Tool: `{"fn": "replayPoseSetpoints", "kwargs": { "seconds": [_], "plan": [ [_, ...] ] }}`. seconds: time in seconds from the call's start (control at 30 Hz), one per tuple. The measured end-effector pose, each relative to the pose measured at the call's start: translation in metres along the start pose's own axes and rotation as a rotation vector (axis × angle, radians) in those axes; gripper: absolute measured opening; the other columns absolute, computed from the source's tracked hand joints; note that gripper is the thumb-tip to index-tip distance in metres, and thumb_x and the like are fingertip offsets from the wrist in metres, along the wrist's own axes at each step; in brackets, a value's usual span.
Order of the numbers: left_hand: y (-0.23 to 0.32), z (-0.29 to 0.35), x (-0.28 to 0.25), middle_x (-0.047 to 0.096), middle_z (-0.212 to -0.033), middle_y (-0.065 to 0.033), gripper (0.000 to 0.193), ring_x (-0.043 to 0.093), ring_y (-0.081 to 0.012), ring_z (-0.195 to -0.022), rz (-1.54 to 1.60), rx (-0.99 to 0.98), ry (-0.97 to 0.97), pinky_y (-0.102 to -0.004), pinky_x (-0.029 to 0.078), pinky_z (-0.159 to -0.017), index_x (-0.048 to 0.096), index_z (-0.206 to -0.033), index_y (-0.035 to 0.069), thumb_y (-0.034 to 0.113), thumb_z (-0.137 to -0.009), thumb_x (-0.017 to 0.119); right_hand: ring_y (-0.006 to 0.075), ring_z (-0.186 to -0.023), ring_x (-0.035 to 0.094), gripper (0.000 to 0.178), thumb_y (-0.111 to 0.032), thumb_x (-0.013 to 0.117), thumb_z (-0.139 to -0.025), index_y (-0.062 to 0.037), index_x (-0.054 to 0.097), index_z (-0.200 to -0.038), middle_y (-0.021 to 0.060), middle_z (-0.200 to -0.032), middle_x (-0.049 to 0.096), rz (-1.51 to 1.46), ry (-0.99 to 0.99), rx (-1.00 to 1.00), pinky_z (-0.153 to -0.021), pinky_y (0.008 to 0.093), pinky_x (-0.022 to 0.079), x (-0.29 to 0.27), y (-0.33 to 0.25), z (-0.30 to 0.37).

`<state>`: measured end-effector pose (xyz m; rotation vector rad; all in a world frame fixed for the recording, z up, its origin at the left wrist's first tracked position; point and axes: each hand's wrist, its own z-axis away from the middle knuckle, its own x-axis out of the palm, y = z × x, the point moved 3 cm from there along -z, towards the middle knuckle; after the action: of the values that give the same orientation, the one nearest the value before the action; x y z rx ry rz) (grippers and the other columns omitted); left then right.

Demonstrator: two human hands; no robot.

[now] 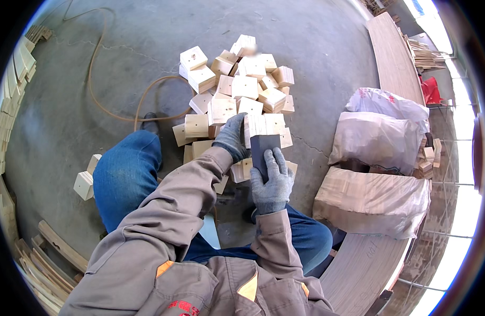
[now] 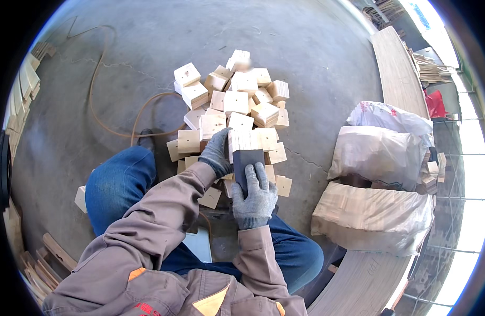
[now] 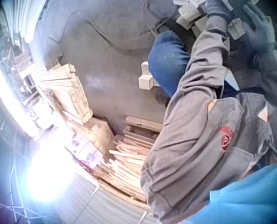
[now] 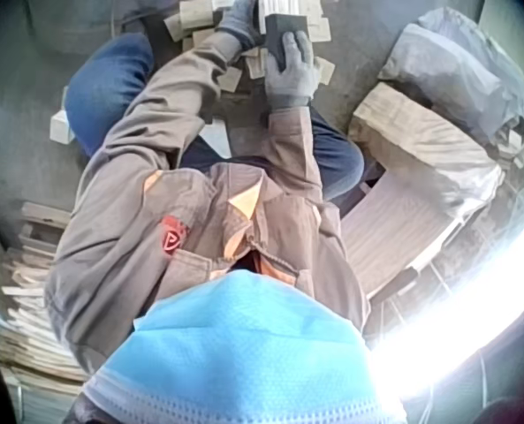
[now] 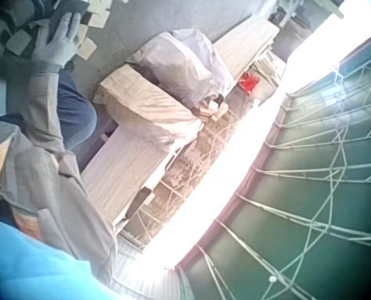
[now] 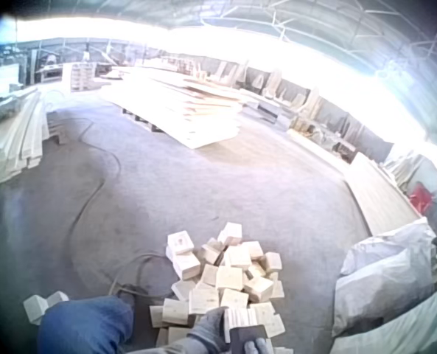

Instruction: The person sits on the floor and sands small square wooden blocks one at a time using a sanding block. They rotate each block to sand multiple faces and place finished pieces aside.

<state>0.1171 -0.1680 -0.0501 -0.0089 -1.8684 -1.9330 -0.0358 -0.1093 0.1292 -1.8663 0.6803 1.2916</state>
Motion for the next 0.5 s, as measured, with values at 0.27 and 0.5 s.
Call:
{"fn": "replayPoseSetpoints", "kwargs": {
  "seconds": [0.27,0.5],
  "plan": [
    [-0.024,-0.013,-0.007,0.058,-0.134,-0.0121,0.093,0.061,-0.0271,-0.116,0.662,-0.105,0.055,-0.0367,0.05,-0.106,0.048,-0.142,0.01,0.033,-0.063,0.091,0.0421,-0.118,0.06,0.057,-0.038,0.074,-0.084,-0.0163,0.064,-0.136,0.0078,-0.146,0.058,0.086,-0.11,0.063,-0.105,0.0483,0.046,0.03,-0.022,-0.108],
    [0.015,0.004,0.004,0.055,-0.137,-0.0131,0.099,0.055,-0.0299,-0.125,1.152,-0.393,0.022,-0.0373,0.045,-0.111,0.044,-0.144,0.008,0.036,-0.062,0.091,0.0432,-0.116,0.06,0.057,-0.039,0.071,-0.087,-0.0148,0.063,-0.138,0.0107,-0.149,0.055,0.076,-0.087,0.057,-0.102,0.0489,0.048,0.034,-0.011,-0.109]
  ]
}}
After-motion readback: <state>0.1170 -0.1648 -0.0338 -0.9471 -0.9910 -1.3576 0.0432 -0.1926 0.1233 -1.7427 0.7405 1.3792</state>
